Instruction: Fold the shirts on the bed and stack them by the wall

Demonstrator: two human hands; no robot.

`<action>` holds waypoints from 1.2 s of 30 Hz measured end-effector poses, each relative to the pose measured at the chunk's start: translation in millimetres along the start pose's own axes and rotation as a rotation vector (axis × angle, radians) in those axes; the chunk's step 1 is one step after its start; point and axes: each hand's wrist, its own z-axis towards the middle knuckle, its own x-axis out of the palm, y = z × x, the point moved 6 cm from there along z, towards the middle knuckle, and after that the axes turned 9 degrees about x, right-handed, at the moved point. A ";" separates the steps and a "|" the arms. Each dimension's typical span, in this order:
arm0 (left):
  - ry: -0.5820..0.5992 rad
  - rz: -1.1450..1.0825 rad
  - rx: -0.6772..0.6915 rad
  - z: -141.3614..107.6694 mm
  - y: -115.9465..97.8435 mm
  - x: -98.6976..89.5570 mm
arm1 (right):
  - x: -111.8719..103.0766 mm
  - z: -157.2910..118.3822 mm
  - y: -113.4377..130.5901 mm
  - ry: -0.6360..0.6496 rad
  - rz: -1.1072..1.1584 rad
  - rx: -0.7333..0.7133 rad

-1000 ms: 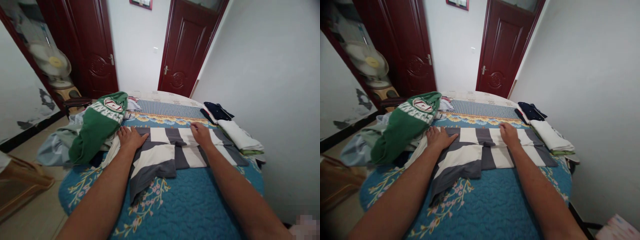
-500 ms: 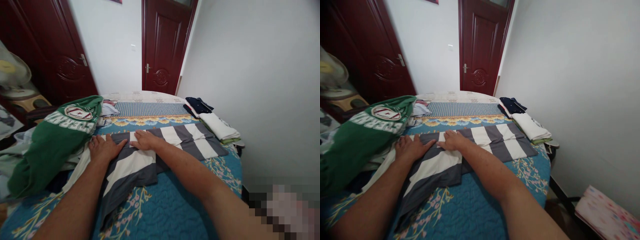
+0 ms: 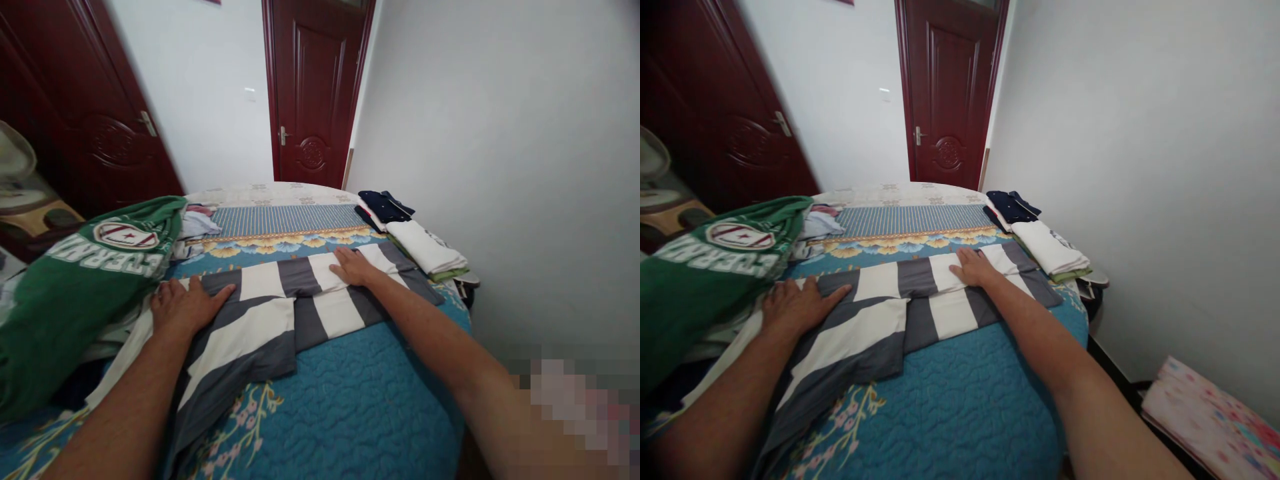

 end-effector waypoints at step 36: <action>-0.013 -0.371 0.524 -47.4 -164.7 -6.2 | -34.0 -105.6 -191.2 -0.528 0.194 0.672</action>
